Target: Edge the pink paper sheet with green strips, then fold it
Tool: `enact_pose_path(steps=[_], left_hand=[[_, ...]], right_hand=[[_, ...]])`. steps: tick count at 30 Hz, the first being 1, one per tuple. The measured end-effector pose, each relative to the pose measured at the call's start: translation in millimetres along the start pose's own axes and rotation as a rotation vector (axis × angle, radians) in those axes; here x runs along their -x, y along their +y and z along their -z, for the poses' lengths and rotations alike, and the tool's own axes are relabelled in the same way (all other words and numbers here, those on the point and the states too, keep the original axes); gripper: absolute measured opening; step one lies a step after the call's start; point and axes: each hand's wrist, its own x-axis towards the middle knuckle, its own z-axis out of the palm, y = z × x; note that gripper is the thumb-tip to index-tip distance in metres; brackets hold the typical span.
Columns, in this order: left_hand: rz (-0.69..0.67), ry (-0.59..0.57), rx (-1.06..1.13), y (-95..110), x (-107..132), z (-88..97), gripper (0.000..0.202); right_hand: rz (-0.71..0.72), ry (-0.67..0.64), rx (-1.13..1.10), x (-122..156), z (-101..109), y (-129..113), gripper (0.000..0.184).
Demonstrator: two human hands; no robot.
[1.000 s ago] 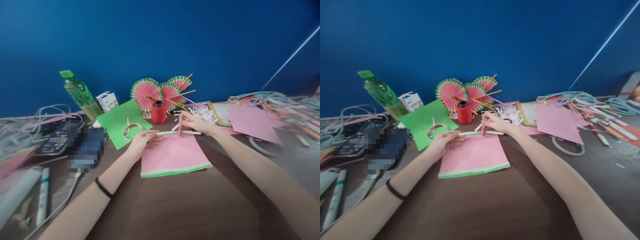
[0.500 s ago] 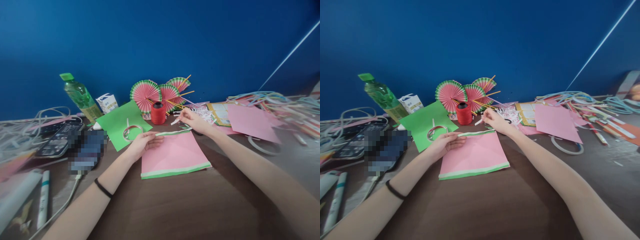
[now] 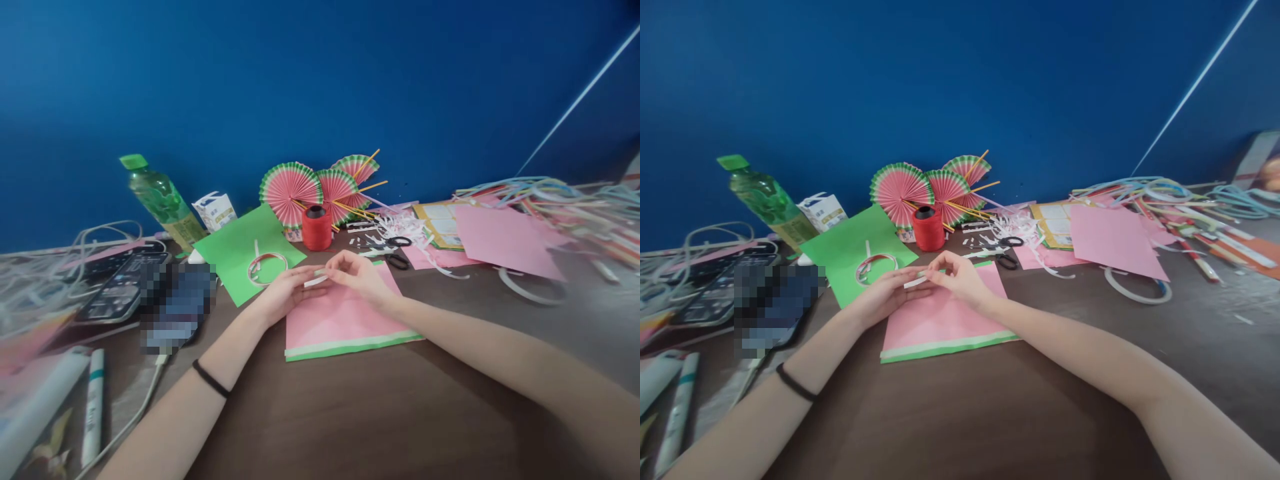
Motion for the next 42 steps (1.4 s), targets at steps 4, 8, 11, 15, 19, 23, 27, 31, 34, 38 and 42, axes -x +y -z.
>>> enact_pose_path(steps=[4, 8, 11, 15, 19, 23, 27, 31, 34, 38, 42], left_hand=[[-0.004, -0.030, 0.018, 0.7, 0.4, 1.5, 0.021], [0.008, -0.056, 0.036, 0.8, -0.6, 2.6, 0.023], [0.014, -0.041, 0.055, 1.1, -1.2, 2.4, 0.024], [0.024, -0.046, 0.076, 1.6, -1.5, 2.1, 0.026], [0.038, -0.070, 0.100, 0.8, -2.5, 3.7, 0.028], [0.049, -0.069, 0.106, -0.4, -4.2, 6.0, 0.028], [0.070, -0.060, 0.112, 0.0, -5.1, 7.4, 0.031], [0.070, -0.089, 0.122, 0.3, -5.1, 7.6, 0.034], [0.068, -0.059, 0.094, -0.1, -4.6, 5.6, 0.033], [0.057, -0.034, 0.054, -0.4, -3.8, 2.6, 0.032], [0.059, -0.024, 0.071, 0.2, -3.8, 2.2, 0.032]], right_hand=[[0.003, -0.036, -0.067, 0.0, -0.5, -1.2, 0.020], [-0.031, -0.015, -0.165, -0.4, -2.7, -1.0, 0.020], [-0.043, 0.015, -0.169, -1.3, -1.7, 2.2, 0.019], [-0.046, 0.042, -0.167, -2.1, 1.1, 7.5, 0.018], [-0.055, 0.047, -0.172, -2.6, 1.7, 9.8, 0.018], [-0.071, 0.059, -0.168, -3.1, 0.4, 8.7, 0.018], [-0.080, 0.071, -0.159, -3.8, 0.4, 8.9, 0.019], [-0.087, 0.082, -0.173, -4.8, 1.0, 10.5, 0.019], [-0.098, 0.085, -0.179, -5.3, 0.7, 10.8, 0.019], [-0.104, 0.092, -0.182, -5.6, 0.0, 10.0, 0.019], [-0.104, 0.102, -0.164, -5.7, -0.4, 10.0, 0.020]])
